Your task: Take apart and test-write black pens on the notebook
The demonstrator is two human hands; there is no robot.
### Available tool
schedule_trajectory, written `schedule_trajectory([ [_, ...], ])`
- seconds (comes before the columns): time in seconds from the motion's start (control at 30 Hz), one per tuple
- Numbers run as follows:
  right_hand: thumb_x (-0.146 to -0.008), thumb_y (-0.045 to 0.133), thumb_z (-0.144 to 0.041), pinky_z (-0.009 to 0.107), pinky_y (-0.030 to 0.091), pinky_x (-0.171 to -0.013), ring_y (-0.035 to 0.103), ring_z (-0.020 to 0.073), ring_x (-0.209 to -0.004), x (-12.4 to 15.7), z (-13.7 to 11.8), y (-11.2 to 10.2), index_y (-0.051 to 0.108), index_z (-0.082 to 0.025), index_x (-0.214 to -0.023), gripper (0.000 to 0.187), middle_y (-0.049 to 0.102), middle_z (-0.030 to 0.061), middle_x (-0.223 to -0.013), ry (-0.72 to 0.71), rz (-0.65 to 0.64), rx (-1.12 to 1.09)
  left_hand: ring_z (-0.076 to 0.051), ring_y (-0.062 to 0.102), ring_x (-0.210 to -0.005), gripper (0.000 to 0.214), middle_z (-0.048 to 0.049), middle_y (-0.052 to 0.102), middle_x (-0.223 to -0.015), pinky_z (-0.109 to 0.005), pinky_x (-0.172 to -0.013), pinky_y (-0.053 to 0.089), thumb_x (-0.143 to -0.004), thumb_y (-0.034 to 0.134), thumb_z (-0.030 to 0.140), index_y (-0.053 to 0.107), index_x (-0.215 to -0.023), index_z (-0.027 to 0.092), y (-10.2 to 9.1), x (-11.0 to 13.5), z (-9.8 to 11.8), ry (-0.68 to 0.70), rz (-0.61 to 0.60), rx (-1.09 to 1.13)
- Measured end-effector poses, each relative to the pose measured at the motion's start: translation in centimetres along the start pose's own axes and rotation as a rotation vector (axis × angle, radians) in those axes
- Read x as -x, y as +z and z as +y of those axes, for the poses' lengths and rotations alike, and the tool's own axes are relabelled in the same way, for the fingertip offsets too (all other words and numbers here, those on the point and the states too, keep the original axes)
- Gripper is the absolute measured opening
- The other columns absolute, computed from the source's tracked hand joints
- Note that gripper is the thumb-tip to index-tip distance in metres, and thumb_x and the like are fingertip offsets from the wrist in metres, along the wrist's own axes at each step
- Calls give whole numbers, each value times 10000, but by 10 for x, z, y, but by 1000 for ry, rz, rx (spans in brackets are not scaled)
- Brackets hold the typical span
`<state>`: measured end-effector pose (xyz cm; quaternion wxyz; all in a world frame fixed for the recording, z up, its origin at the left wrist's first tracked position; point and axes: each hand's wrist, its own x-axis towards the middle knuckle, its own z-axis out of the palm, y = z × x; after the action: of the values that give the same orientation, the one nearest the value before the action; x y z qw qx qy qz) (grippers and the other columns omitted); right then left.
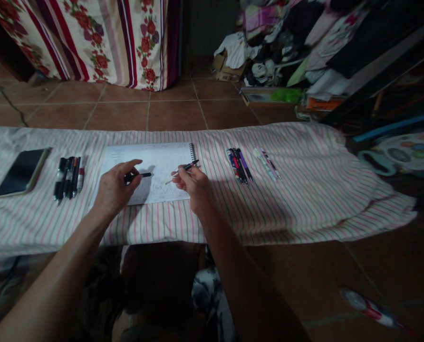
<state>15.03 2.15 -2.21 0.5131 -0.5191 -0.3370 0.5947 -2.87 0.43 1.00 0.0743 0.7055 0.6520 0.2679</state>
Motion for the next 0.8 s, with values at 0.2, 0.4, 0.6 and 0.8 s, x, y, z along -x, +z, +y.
schedule_trajectory([
  [0.2, -750, 576, -326, 180, 453, -532, 616, 85, -614, 0, 0, 0, 574, -165, -786, 165, 689, 32, -776, 2, 0, 7, -161, 613, -704, 272, -43, 667, -841, -277, -699, 468, -703, 556, 220, 626, -963, 181, 2, -1, -3, -116, -49, 87],
  [0.4, -757, 569, -310, 180, 448, -531, 616, 85, -608, 0, -1, 1, 574, -164, -774, 147, 687, 31, -775, 12, 2, 12, -153, 613, -684, 412, -36, 678, -840, -283, -692, 468, -704, 590, 307, 585, -1102, 200, 14, -2, -14, -175, -72, 247],
  [0.6, -755, 570, -313, 181, 447, -531, 614, 85, -606, 0, -2, 2, 575, -166, -753, 147, 687, 29, -764, 20, 12, 19, -120, 543, -562, 263, -20, 667, -752, -246, -582, 435, -709, 598, 327, 655, -925, 187, 18, -4, -9, -194, -3, 285],
  [0.8, -746, 578, -320, 180, 444, -527, 609, 84, -602, 1, -1, 1, 578, -164, -759, 156, 684, 31, -764, 8, 2, 15, -110, 563, -578, 236, -28, 668, -802, -232, -566, 451, -706, 607, 340, 655, -874, 182, 26, -1, -13, -213, 45, 401],
])
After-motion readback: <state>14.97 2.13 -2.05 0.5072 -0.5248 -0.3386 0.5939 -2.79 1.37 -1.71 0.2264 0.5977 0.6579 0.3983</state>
